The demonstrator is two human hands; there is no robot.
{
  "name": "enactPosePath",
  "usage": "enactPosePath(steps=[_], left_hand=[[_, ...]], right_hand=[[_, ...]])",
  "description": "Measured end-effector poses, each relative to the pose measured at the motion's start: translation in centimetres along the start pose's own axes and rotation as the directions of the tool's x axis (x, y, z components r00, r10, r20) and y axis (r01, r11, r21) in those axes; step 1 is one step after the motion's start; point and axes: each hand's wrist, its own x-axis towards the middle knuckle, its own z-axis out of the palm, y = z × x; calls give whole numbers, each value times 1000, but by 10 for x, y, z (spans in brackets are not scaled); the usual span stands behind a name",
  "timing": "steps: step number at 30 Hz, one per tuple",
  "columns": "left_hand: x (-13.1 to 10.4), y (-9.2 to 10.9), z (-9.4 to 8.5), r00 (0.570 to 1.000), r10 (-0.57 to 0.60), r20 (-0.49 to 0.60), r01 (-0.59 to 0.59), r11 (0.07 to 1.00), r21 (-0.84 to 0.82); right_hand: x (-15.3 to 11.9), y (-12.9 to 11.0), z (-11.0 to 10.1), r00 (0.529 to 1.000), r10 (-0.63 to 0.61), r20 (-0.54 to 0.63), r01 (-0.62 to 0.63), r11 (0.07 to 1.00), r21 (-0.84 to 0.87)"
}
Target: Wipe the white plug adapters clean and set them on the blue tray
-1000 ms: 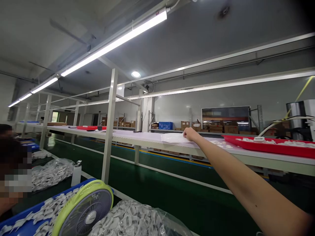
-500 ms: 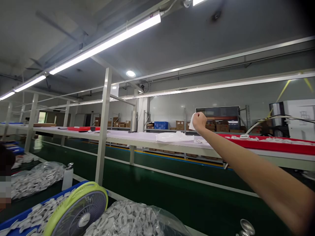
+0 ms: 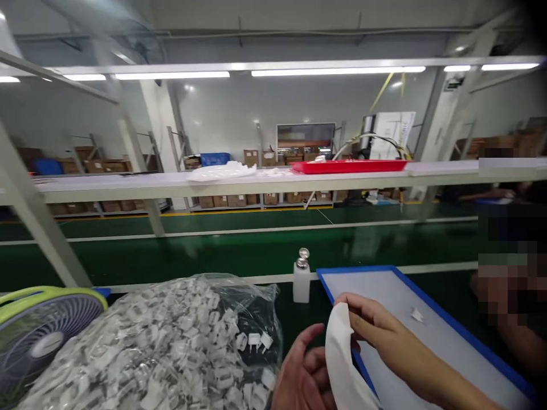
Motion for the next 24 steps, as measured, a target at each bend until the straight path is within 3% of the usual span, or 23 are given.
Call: enactPosePath(steps=[4, 8, 13, 16, 20, 24], left_hand=[[17, -26, 21, 995, 4, 100, -11, 998, 67], [21, -51, 36, 987, -65, 146, 47, 991, 124], [24, -59, 38, 995, -92, 33, 88, 991, 105], [28, -54, 37, 988, -118, 103, 103, 985, 142], [39, -44, 36, 927, -249, 279, 201, 961, 190], [56, -35, 29, 894, -323, 310, 238, 929, 282]], right_hand=[[-35, 40, -21, 984, 4, -180, 4, 999, 42], [-56, 56, -39, 973, 19, -230, 7, 994, 113], [-73, 69, -64, 963, 72, -261, 8, 956, 293], [-79, 78, -74, 965, 158, -211, -53, 901, 430], [-78, 85, -83, 966, 258, -5, -205, 780, 591], [-74, 94, -96, 949, 304, 80, -311, 873, 376]])
